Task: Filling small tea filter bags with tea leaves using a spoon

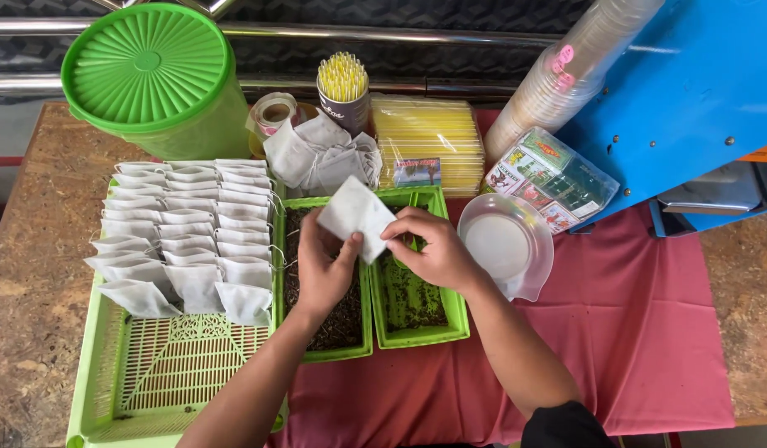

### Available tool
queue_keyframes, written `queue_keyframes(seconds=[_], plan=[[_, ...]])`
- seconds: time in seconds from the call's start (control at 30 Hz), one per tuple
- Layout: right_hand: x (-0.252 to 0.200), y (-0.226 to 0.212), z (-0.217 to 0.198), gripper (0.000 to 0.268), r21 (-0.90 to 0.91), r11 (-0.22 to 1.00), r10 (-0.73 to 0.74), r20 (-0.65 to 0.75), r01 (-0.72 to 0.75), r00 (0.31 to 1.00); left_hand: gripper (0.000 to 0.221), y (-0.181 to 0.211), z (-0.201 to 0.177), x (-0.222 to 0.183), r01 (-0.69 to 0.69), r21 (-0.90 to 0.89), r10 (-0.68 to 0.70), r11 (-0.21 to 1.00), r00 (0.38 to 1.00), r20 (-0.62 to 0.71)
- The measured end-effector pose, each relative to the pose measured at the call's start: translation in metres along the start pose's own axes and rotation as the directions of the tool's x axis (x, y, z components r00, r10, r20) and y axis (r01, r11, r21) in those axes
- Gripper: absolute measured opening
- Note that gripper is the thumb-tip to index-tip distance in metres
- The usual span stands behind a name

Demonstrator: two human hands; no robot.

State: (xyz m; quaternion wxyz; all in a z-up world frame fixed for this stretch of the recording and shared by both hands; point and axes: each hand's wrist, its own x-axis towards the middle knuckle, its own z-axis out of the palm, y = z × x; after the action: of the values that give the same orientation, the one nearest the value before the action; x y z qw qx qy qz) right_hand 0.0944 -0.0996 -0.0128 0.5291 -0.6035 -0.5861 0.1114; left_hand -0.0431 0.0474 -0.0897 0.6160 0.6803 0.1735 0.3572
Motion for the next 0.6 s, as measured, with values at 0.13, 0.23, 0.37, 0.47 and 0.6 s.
queue_keyframes(seconds=[0.13, 0.23, 0.37, 0.47, 0.6], plan=[[-0.003, -0.005, -0.008, 0.032, 0.032, 0.995, 0.090, 0.010, -0.090, 0.996, 0.076, 0.012, 0.004, -0.004, -0.295, 0.251, 0.330, 0.922, 0.937, -0.111], [-0.005, -0.015, -0.010, 0.047, -0.074, 0.981, 0.180, 0.032, -0.177, 0.983, 0.075, 0.028, 0.007, -0.006, -0.453, 0.295, 0.475, 0.842, 0.880, -0.004], [-0.002, -0.025, -0.014, 0.053, -0.282, 0.956, 0.115, 0.107, -0.081, 0.988, 0.106, 0.021, 0.014, -0.009, -0.495, 0.350, 0.430, 0.795, 0.868, 0.249], [-0.004, -0.028, -0.014, 0.055, -0.240, 0.970, 0.068, 0.163, -0.028, 0.984, 0.116, 0.019, 0.017, -0.011, -0.518, 0.394, 0.422, 0.759, 0.853, 0.308], [-0.009, -0.019, -0.009, 0.055, -0.116, 0.992, 0.056, 0.114, -0.043, 0.992, 0.106, 0.024, 0.021, -0.013, -0.541, 0.392, 0.467, 0.744, 0.841, 0.274]])
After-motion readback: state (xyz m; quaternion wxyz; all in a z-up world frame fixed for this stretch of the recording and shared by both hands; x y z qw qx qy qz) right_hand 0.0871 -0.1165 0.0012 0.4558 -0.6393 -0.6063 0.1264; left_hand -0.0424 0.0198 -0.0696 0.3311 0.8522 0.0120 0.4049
